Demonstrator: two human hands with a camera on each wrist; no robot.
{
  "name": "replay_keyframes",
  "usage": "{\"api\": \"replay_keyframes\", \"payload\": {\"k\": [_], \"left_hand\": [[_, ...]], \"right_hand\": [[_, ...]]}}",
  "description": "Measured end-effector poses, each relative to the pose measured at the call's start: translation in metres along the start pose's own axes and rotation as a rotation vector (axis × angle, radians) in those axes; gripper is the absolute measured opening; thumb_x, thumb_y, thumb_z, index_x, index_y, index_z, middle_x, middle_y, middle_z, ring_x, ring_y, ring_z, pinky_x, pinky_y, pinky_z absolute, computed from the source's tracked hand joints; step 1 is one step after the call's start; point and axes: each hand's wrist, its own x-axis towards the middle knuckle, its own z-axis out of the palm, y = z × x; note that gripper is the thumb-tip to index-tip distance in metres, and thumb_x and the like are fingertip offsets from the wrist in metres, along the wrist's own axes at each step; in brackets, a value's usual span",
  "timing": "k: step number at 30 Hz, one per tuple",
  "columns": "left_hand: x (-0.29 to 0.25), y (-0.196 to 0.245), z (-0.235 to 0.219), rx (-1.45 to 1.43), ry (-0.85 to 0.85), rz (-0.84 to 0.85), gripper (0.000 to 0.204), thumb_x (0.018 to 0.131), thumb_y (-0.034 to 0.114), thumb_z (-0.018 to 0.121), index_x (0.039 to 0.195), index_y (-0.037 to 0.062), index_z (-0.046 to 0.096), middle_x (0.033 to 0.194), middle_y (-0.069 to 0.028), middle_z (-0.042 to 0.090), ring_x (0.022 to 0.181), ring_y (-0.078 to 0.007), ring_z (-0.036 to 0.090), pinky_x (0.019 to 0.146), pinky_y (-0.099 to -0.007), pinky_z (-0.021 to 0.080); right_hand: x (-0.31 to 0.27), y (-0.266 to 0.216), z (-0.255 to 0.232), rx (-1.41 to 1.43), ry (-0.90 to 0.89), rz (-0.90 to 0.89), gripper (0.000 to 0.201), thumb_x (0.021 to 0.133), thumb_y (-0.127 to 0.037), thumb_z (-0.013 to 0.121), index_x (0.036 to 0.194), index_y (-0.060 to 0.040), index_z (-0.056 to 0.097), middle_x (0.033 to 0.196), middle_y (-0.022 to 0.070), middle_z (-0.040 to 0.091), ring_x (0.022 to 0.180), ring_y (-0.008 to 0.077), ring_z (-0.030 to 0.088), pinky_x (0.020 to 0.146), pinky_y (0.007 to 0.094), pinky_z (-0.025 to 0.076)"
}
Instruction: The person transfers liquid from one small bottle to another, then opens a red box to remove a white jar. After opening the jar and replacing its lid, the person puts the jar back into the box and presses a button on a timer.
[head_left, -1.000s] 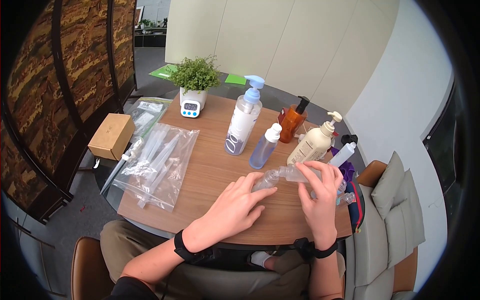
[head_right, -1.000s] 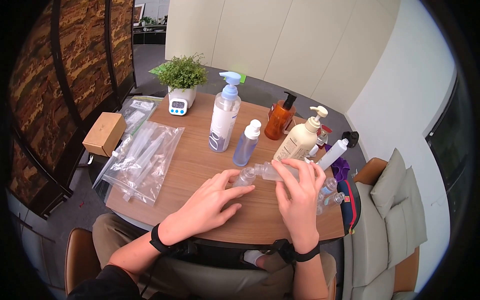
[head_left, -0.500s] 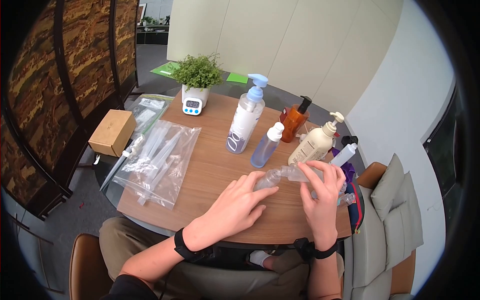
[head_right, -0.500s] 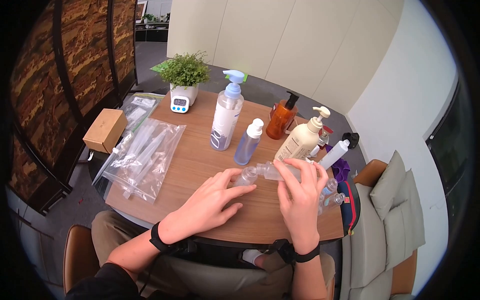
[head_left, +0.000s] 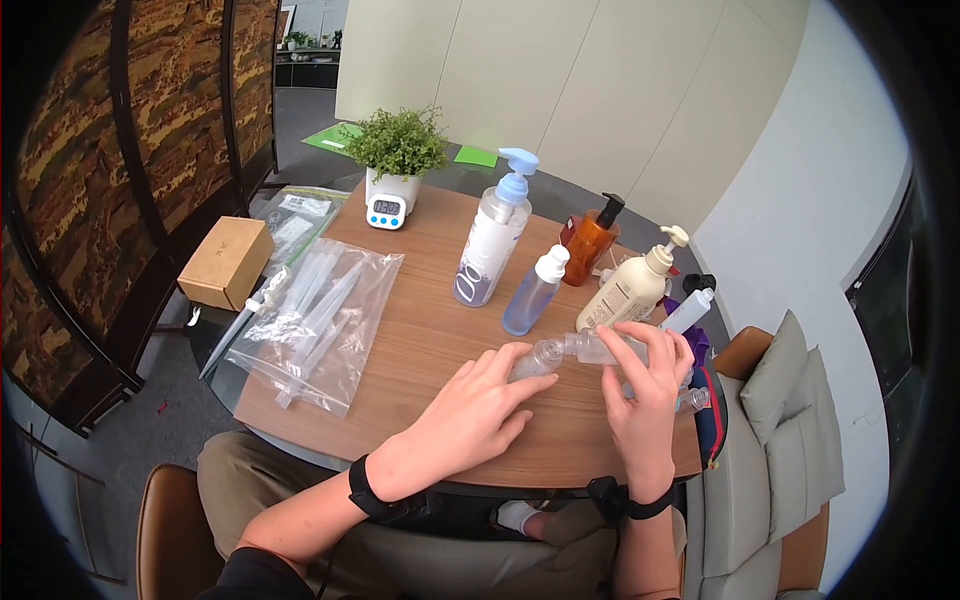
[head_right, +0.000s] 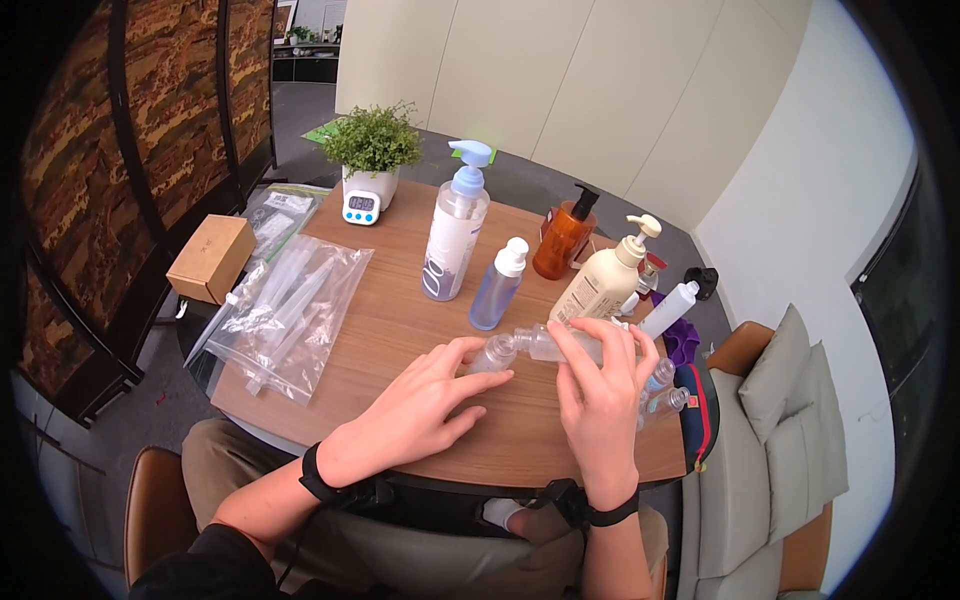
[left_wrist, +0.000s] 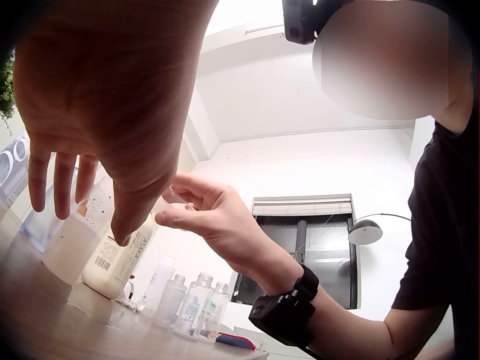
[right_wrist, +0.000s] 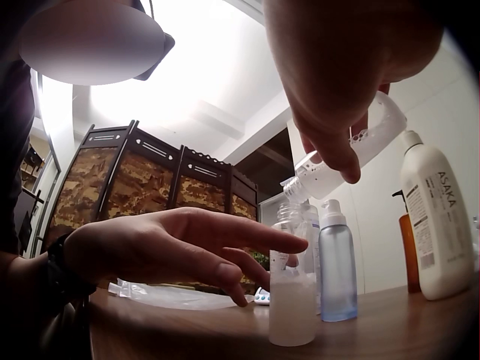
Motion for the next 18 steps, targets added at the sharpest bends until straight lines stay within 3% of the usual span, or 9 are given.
{"api": "replay_keyframes", "payload": {"k": [18], "left_hand": [[-0.0002, 0.0009, -0.0003, -0.011, -0.011, 0.001, 0.053, 0.095, 0.009, 0.079, 0.148, 0.0109, 0.070, 0.154, -0.0225, 0.054, 0.138, -0.0419, 0.058, 0.117, -0.0511, 0.049]], "right_hand": [[-0.0003, -0.0008, -0.0016, -0.042, 0.004, -0.026, 0.053, 0.086, 0.006, 0.077, 0.135, -0.0148, 0.079, 0.130, 0.0062, 0.069, 0.128, 0.0245, 0.065, 0.124, 0.0555, 0.032]]}}
